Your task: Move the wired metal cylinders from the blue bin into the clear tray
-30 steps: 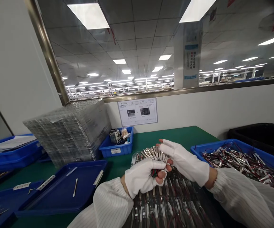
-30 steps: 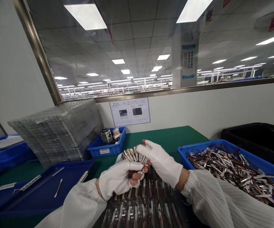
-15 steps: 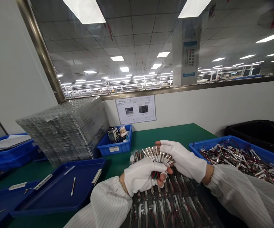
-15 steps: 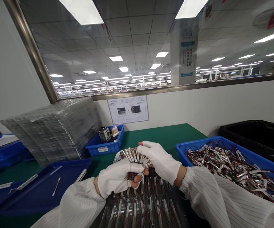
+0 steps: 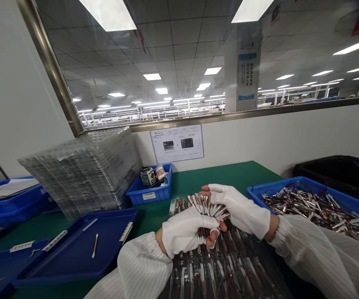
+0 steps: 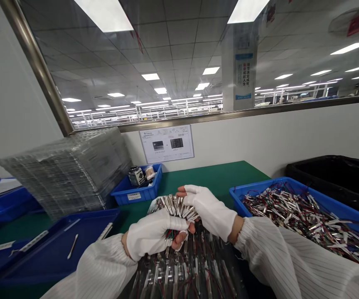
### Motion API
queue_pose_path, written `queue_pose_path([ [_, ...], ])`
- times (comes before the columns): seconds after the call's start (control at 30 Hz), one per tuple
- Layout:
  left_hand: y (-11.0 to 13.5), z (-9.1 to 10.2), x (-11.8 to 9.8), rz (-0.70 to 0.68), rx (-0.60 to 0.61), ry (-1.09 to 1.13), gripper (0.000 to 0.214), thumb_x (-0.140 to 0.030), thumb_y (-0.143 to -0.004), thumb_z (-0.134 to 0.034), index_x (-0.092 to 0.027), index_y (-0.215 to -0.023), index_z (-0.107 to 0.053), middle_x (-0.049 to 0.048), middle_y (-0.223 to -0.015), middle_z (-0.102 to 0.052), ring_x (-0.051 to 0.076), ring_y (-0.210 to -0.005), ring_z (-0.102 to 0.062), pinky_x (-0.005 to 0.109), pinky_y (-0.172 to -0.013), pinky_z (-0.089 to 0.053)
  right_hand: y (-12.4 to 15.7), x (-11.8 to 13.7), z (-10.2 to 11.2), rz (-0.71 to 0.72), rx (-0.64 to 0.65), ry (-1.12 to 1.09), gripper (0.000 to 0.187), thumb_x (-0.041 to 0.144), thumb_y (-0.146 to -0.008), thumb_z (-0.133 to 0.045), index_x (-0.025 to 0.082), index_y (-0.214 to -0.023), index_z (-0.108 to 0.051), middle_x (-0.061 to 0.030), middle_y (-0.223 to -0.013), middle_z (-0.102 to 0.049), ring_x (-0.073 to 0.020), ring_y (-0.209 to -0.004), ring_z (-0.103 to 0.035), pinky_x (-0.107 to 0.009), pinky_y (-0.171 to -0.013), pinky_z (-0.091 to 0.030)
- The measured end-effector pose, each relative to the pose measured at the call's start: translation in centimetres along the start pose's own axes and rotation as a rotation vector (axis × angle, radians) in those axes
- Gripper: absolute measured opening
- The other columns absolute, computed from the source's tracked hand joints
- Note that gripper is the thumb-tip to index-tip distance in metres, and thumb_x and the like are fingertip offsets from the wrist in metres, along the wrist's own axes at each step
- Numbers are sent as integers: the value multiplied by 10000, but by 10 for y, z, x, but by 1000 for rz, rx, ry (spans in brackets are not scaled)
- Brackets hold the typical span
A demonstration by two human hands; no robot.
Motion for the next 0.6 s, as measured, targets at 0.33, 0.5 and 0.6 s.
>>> queue_pose_path([
  [0.33,1,2,1,21,-23,-47,115,-150,-676,-514,-113,-780,-546,69,-799,-550,48,-510,-450,168,-439,-368,-3,2,1,2,54,-166,272,114,-658,-499,123,-930,-506,-123,-1046,-532,-221,-937,-518,-336,-758,-445],
  [0.5,1,1,1,17,-27,-42,107,-164,-669,-525,-120,-765,-538,70,-801,-550,49,-507,-446,169,-432,-365,-6,-2,2,1,67,-165,261,149,-693,-458,136,-949,-508,-107,-1033,-539,-210,-947,-510,-344,-770,-435],
  [0.6,2,2,1,25,-42,-47,124,-174,-665,-533,-126,-779,-541,66,-798,-553,52,-508,-448,173,-434,-366,-4,1,2,16,47,-107,259,205,-702,-467,154,-952,-508,-85,-1005,-553,-181,-888,-536,-295,-712,-455],
])
Point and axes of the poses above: each hand's wrist, its own y-axis away from the middle knuckle, its own z-axis out of the back of the hand, x = y × z, the point moved 10 cm from there along -y, towards the middle knuckle
